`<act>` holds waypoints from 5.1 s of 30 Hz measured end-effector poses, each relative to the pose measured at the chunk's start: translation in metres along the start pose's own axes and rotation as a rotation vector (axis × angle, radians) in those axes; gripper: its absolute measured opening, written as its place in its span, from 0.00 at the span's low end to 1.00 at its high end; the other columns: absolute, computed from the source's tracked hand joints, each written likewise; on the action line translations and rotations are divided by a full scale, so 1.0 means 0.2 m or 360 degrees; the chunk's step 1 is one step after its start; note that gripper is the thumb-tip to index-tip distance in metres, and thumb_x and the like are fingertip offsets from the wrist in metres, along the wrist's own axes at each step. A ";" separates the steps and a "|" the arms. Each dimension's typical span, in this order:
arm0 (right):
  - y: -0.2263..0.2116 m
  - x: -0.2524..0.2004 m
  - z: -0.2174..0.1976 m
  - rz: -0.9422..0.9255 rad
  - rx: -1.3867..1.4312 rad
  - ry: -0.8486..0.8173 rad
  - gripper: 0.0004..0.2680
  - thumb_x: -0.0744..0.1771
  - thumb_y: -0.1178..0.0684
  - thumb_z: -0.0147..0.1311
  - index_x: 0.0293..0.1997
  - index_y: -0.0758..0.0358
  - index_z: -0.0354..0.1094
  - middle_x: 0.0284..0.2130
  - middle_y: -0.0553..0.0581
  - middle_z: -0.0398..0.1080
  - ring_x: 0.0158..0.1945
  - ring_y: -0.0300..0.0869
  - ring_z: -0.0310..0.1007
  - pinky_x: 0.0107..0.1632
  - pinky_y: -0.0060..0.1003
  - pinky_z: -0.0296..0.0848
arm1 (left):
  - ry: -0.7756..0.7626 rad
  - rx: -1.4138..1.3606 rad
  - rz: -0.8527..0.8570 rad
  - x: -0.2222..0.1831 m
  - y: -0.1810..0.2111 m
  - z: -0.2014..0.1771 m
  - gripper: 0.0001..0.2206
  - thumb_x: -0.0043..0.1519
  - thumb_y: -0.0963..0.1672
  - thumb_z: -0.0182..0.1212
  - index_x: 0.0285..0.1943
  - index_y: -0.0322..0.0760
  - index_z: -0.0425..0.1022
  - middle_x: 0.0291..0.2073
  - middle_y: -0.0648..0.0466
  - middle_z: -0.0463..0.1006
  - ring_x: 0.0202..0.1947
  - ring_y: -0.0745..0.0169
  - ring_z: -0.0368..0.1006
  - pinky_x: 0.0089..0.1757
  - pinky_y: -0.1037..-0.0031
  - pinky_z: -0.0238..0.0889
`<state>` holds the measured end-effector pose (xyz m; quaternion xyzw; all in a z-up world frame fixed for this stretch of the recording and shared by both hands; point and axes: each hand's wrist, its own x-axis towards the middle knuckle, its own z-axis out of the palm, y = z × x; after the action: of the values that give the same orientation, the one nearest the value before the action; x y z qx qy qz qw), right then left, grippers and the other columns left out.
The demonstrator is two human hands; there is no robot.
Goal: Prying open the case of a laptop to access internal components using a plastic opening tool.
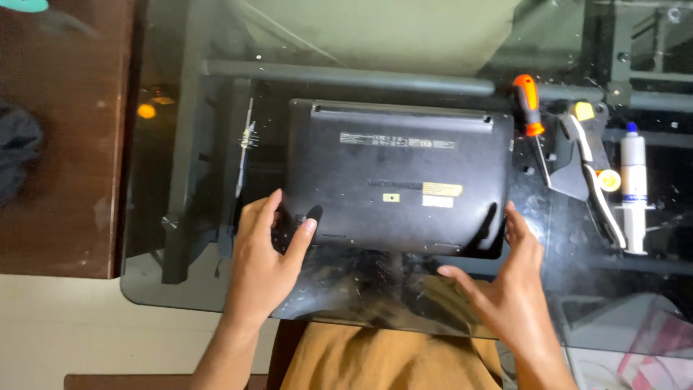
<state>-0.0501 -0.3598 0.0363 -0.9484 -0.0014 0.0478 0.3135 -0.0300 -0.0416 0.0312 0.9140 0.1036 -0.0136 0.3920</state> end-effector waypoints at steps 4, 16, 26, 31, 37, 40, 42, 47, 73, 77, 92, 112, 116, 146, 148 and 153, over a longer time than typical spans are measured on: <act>0.03 0.00 0.05 0.0027 -0.0058 0.0174 0.39 0.59 0.45 0.68 0.73 0.75 0.45 0.66 0.74 0.55 0.69 0.64 0.56 0.65 0.58 0.63 | -0.0041 -0.0081 -0.0057 0.00 -0.03 0.01 0.29 0.62 0.51 0.61 0.70 0.33 0.68 0.52 0.50 0.71 0.50 0.59 0.73 0.55 0.67 0.65; 0.05 -0.02 0.04 -0.0004 0.0189 0.0281 0.25 0.61 0.52 0.67 0.45 0.67 0.42 0.71 0.79 0.56 0.68 0.64 0.65 0.52 0.52 0.68 | -0.0009 -0.0176 -0.0119 -0.03 0.01 -0.02 0.32 0.54 0.51 0.71 0.68 0.37 0.70 0.52 0.50 0.71 0.53 0.58 0.74 0.54 0.70 0.70; 0.20 0.01 0.06 -0.0620 -0.0204 0.0645 0.28 0.71 0.58 0.55 0.58 0.64 0.21 0.55 0.76 0.48 0.74 0.74 0.60 0.63 0.52 0.71 | 0.0337 0.0130 0.0726 -0.04 -0.05 -0.04 0.35 0.46 0.44 0.83 0.65 0.40 0.75 0.43 0.50 0.75 0.43 0.61 0.74 0.46 0.73 0.74; 0.02 0.10 -0.03 -0.0761 -0.0260 0.0883 0.19 0.71 0.46 0.45 0.49 0.70 0.34 0.45 0.61 0.39 0.62 0.78 0.71 0.51 0.53 0.79 | 0.0557 0.0308 0.1169 0.01 -0.02 -0.09 0.15 0.62 0.41 0.74 0.57 0.31 0.80 0.41 0.45 0.75 0.40 0.55 0.79 0.47 0.70 0.78; -0.07 0.09 -0.03 -0.0544 -0.0185 0.1200 0.29 0.68 0.34 0.43 0.60 0.71 0.32 0.56 0.64 0.39 0.45 0.71 0.80 0.42 0.60 0.72 | 0.0454 -0.0062 0.1445 0.10 0.03 -0.13 0.25 0.67 0.49 0.53 0.52 0.13 0.74 0.48 0.31 0.78 0.54 0.23 0.78 0.58 0.47 0.76; -0.12 0.08 -0.07 -0.0410 0.0253 0.1042 0.27 0.67 0.52 0.57 0.63 0.63 0.32 0.59 0.70 0.38 0.54 0.69 0.74 0.55 0.58 0.68 | 0.0410 0.0018 0.1401 0.11 0.03 -0.16 0.18 0.69 0.44 0.52 0.53 0.16 0.76 0.50 0.33 0.79 0.56 0.28 0.78 0.59 0.55 0.75; -0.14 0.08 -0.11 -0.0198 0.0347 0.0662 0.25 0.65 0.56 0.54 0.63 0.74 0.40 0.60 0.81 0.58 0.67 0.67 0.62 0.69 0.57 0.61 | 0.0390 0.0025 0.1409 0.12 0.04 -0.17 0.12 0.66 0.38 0.56 0.52 0.16 0.77 0.49 0.34 0.80 0.54 0.34 0.80 0.56 0.60 0.76; 0.01 0.08 -0.09 0.0071 0.0197 0.0416 0.20 0.66 0.52 0.55 0.63 0.72 0.64 0.60 0.67 0.68 0.62 0.59 0.69 0.59 0.47 0.65 | 0.0429 0.0013 0.1460 0.16 0.07 -0.19 0.11 0.64 0.36 0.53 0.49 0.15 0.78 0.47 0.33 0.81 0.51 0.33 0.81 0.54 0.59 0.77; 0.06 0.01 0.03 0.0009 0.0262 0.0257 0.20 0.67 0.49 0.57 0.62 0.66 0.57 0.67 0.68 0.59 0.67 0.55 0.64 0.55 0.45 0.69 | 0.0363 -0.0124 0.1118 0.57 0.28 -0.26 0.17 0.75 0.48 0.58 0.41 0.25 0.75 0.32 0.47 0.74 0.35 0.54 0.69 0.37 0.68 0.61; 0.08 0.00 0.07 0.0073 0.0234 0.0309 0.23 0.64 0.48 0.63 0.63 0.64 0.57 0.67 0.61 0.62 0.47 0.48 0.70 0.48 0.42 0.71 | 0.0245 -0.0746 0.0975 0.52 0.28 -0.15 0.11 0.73 0.45 0.55 0.54 0.32 0.66 0.46 0.45 0.75 0.47 0.56 0.72 0.51 0.69 0.64; -0.04 0.08 -0.07 0.0671 -0.0350 -0.0106 0.28 0.61 0.32 0.60 0.64 0.49 0.56 0.46 0.50 0.68 0.33 0.45 0.77 0.36 0.53 0.73 | 0.0313 -0.1233 0.0712 0.24 0.32 -0.06 0.14 0.64 0.46 0.54 0.54 0.38 0.61 0.50 0.48 0.68 0.56 0.56 0.66 0.60 0.66 0.60; 0.18 0.12 -0.04 0.0800 -0.1198 -0.0306 0.27 0.58 0.15 0.54 0.28 0.51 0.74 0.38 0.51 0.79 0.47 0.50 0.80 0.47 0.48 0.78 | 0.0461 -0.1382 0.0665 0.09 0.33 0.00 0.18 0.62 0.50 0.52 0.56 0.37 0.59 0.50 0.49 0.65 0.64 0.51 0.59 0.66 0.60 0.53; 0.12 0.15 -0.05 0.0849 -0.1255 -0.0341 0.28 0.58 0.12 0.48 0.44 0.42 0.74 0.46 0.51 0.79 0.50 0.56 0.82 0.46 0.51 0.80 | 0.0481 -0.1396 0.0661 0.09 0.33 0.00 0.19 0.62 0.50 0.51 0.56 0.37 0.58 0.50 0.49 0.63 0.64 0.51 0.58 0.66 0.59 0.52; 0.46 0.24 -0.41 0.0381 -0.0664 0.0408 0.07 0.70 0.55 0.63 0.51 0.63 0.74 0.43 0.61 0.76 0.37 0.51 0.77 0.39 0.48 0.71 | 0.1001 -0.1169 0.0525 0.04 0.23 0.01 0.20 0.60 0.51 0.50 0.57 0.39 0.58 0.60 0.43 0.67 0.65 0.56 0.60 0.59 0.68 0.49; 0.46 0.24 -0.40 0.0425 -0.0695 0.0360 0.11 0.68 0.50 0.65 0.52 0.62 0.73 0.45 0.60 0.77 0.39 0.53 0.78 0.39 0.50 0.71 | 0.1019 -0.1236 0.0499 0.04 0.19 0.01 0.19 0.60 0.52 0.51 0.57 0.44 0.60 0.60 0.48 0.67 0.66 0.60 0.61 0.59 0.70 0.50; 0.46 0.24 -0.37 0.0274 -0.0713 0.0522 0.09 0.71 0.55 0.61 0.53 0.67 0.67 0.43 0.68 0.69 0.45 0.66 0.70 0.42 0.60 0.68 | 0.1099 -0.1258 0.0391 0.02 0.14 0.00 0.16 0.61 0.52 0.51 0.52 0.45 0.58 0.55 0.50 0.66 0.66 0.60 0.60 0.56 0.75 0.52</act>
<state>0.0021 -0.4755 0.0365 -0.9857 0.1195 -0.0814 0.0871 -0.0200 -0.0595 0.0502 0.6535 0.1160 0.3737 0.6480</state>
